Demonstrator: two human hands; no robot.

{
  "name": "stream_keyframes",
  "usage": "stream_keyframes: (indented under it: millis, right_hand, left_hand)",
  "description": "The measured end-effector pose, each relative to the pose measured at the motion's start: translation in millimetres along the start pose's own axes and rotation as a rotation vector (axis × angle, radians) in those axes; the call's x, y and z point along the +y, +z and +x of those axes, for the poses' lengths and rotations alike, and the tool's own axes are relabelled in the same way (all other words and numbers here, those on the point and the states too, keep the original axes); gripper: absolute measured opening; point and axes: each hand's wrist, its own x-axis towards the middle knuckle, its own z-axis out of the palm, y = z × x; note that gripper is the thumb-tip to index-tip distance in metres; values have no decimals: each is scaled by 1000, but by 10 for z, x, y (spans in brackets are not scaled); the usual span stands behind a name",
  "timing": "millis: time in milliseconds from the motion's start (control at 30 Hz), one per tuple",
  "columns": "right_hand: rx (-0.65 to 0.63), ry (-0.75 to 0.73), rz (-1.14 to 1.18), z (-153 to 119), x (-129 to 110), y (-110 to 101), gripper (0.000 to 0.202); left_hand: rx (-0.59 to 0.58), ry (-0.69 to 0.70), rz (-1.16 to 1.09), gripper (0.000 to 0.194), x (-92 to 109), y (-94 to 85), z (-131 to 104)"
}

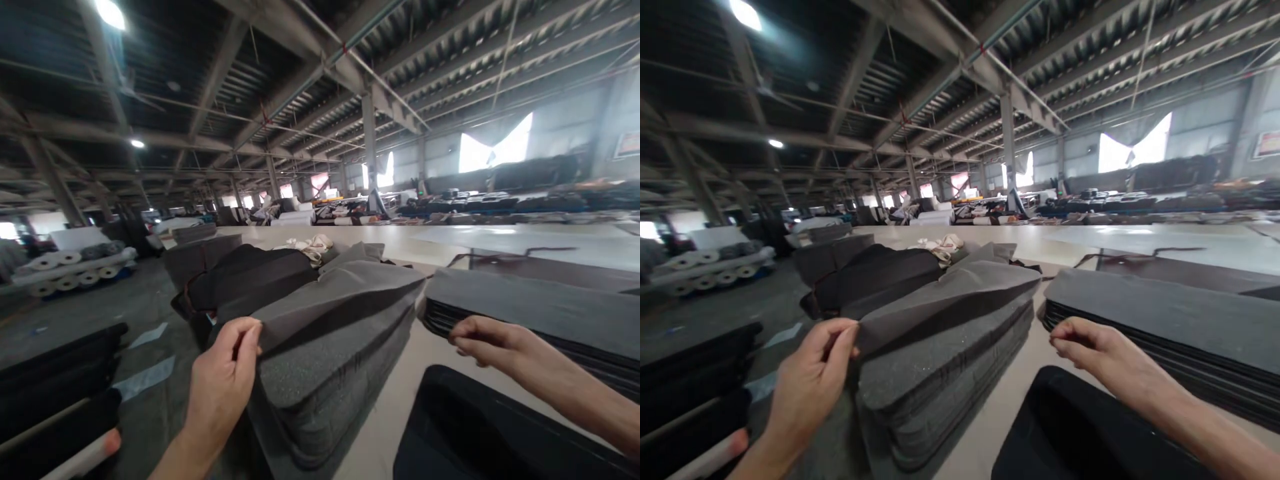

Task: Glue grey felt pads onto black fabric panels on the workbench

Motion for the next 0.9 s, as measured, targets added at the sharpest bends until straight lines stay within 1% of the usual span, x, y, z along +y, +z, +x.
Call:
stream_keyframes:
  millis: [67, 133, 200, 267, 367, 433, 500, 567, 633, 667, 767, 833, 900]
  right_hand:
    - [-109, 13, 9, 136, -101, 213, 38]
    - [-143, 53, 151, 273, -158, 359, 40]
    - [-146, 140, 356, 429, -177, 455, 39]
    - [-145, 246, 519, 613, -177, 521, 38]
    - [-108, 324, 638, 924, -159, 567, 45]
    - [-88, 315, 660, 1126, -136, 568, 49]
    - [-71, 302, 664, 1300, -102, 564, 46]
    - [-38, 289, 653, 1434, -64, 576, 36]
    - [-6, 259, 627, 1520, -40, 614, 21]
    - [2, 235, 612, 1543, -38, 639, 18]
    - [-29, 132, 575, 1535, -82, 717, 27]
    - [-82, 72, 556, 1490, -133, 748, 30]
    - [-106, 40, 537, 1451, -164, 751, 31]
  left_hand:
    - [-29, -173, -125, 30, -17, 30, 53]
    - [-55, -292, -288, 36, -33, 67, 92]
    - [-68, -364, -413, 40, -49, 100, 115]
    - [-71, -423, -486, 45, -66, 118, 123]
    - [-103, -462, -526, 52, -101, 102, 111]
    - [-148, -431, -502, 51, -132, 68, 91]
    - [-218, -432, -523, 48, -167, 32, 65]
    - [-279, -518, -637, 47, -199, 10, 42]
    - [-294, -644, -774, 48, -219, 11, 35]
    - [-281, -700, -832, 49, -221, 20, 41]
    - [-169, -823, -936, 57, -193, 75, 98]
    - [-107, -883, -959, 60, -167, 124, 159]
    - [-77, -940, -936, 59, -160, 168, 225]
